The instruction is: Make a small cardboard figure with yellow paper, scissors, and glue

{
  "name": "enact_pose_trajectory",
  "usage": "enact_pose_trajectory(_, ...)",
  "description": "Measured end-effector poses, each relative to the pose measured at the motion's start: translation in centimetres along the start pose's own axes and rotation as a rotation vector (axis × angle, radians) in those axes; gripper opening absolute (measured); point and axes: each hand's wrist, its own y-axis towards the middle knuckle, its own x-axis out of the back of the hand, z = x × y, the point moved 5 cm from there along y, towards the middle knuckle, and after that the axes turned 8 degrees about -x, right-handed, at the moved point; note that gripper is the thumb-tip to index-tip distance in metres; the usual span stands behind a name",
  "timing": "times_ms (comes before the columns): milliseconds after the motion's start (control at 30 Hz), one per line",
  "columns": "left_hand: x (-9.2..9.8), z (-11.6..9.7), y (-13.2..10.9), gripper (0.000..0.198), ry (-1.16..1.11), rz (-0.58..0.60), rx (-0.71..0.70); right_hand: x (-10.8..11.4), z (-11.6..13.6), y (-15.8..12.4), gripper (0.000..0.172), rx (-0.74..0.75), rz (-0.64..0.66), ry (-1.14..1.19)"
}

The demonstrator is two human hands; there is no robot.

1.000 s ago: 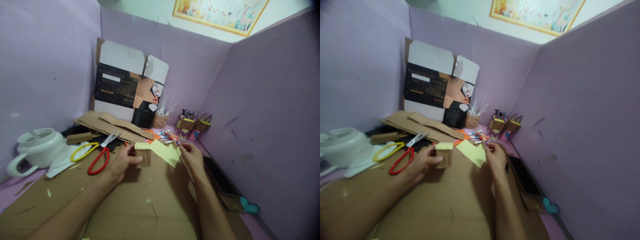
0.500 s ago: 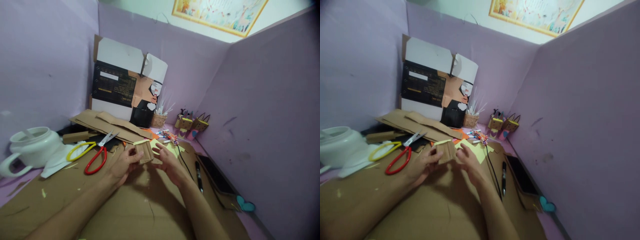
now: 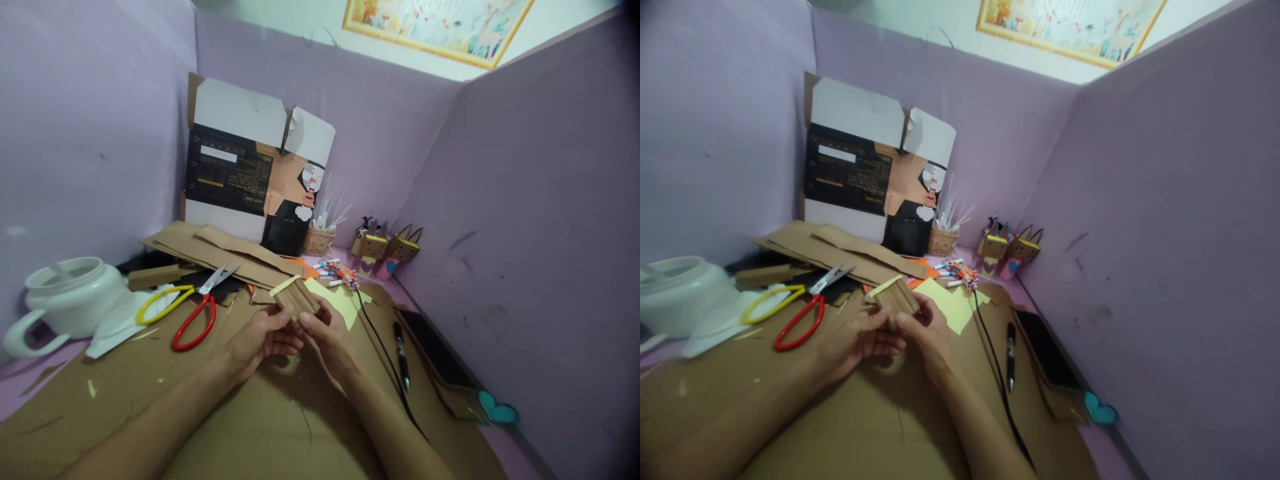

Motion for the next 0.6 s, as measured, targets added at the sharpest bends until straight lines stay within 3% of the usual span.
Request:
enact_pose_trajectory(67, 0.3, 0.0, 0.1, 0.029, 0.051, -0.064, 0.008, 0.0, 0.0, 0.0, 0.048, 0.032, -0.02, -0.051)
enact_pose_trajectory(167, 0.7, -0.1, 0.3, 0.026, 0.057, -0.139, 0.016, 0.3, -0.2, 0.0, 0.06, 0.053, -0.105, -0.078)
enact_pose_trajectory(267, 0.4, -0.4, 0.3, 0.019, -0.075, -0.087, 0.05, -0.1, 0.0, 0.0, 0.07, 0.058, -0.03, -0.043)
enact_pose_trajectory(400, 0.1, -0.5, 0.0, 0.025, -0.117, -0.001, 0.122, -0.8, 0.8, -0.4, 0.059, 0.106, 0.101, -0.037)
enact_pose_trajectory(600, 0.2, -0.1, -0.1, 0.026, -0.094, 0.02, 0.127, -0.7, 0.9, -0.5, 0.071, 0.147, 0.057, -0.042)
